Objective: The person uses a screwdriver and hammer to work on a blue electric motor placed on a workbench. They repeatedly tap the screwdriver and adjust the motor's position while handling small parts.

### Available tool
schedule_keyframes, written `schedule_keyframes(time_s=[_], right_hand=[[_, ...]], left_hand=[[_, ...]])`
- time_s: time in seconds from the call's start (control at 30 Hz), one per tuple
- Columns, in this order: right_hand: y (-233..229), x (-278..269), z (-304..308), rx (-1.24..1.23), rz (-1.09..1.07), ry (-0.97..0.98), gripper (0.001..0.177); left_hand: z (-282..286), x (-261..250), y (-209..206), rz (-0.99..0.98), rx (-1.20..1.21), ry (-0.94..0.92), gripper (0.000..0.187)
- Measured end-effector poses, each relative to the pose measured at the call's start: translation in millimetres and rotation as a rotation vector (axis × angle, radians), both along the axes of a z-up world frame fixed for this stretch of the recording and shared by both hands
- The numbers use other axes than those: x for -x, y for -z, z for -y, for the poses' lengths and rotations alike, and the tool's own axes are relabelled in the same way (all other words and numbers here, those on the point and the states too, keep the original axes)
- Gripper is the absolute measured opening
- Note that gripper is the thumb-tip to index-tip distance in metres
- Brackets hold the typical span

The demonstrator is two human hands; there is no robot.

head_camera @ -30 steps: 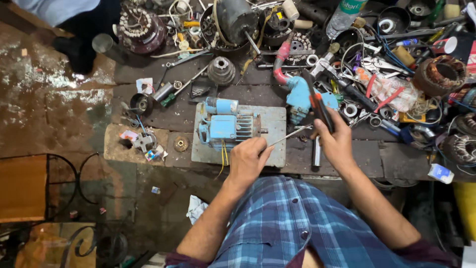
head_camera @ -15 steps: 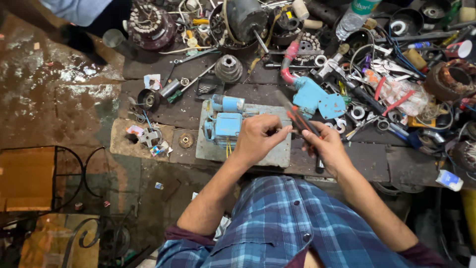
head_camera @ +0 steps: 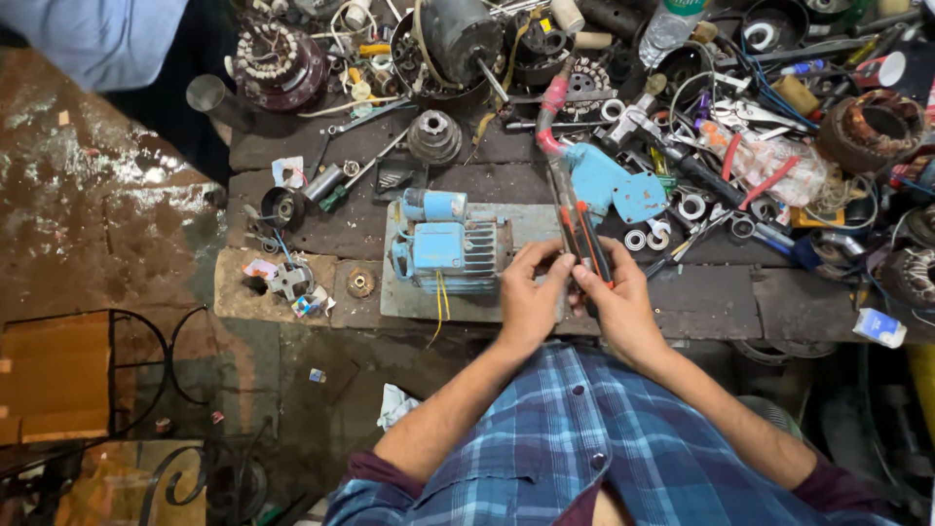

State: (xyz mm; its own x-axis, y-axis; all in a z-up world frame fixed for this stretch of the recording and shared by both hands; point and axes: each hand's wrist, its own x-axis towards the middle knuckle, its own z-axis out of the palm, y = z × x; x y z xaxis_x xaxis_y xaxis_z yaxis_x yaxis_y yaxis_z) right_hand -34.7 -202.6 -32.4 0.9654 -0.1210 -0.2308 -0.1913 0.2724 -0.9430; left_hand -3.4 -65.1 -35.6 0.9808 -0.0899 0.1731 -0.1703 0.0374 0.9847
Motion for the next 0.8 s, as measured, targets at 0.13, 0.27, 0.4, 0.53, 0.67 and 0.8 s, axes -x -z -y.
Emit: schedule_keyframes(time_s=[0.13, 0.27, 0.4, 0.53, 0.67, 0.8], right_hand=[[-3, 6, 2, 0.01, 0.016, -0.013, 0.042], [-6, 23, 13, 0.548, 0.14, -0.046, 0.043], [-4, 31, 31, 1.087, 0.479, -0.258, 0.051], [-3, 26, 35, 1.294, 0.482, -0.134, 0.053], [-2, 22, 27, 1.41, 0.617, -0.177, 0.054], [-2, 14, 30, 1.421, 0.518, -0.055, 0.05]], left_hand=[[-5, -9, 35, -0.453, 0.464, 0.166, 0.011], [-17, -7, 48, -0.511, 0.52, 0.171, 0.01], [-55, 4, 38, -0.744, 0.617, 0.308, 0.015], [-77, 25, 22, -0.834, 0.734, 0.382, 0.016], [-75, 29, 15, -0.819, 0.879, 0.372, 0.017], [-71, 22, 21, -0.865, 0.932, 0.333, 0.018]])
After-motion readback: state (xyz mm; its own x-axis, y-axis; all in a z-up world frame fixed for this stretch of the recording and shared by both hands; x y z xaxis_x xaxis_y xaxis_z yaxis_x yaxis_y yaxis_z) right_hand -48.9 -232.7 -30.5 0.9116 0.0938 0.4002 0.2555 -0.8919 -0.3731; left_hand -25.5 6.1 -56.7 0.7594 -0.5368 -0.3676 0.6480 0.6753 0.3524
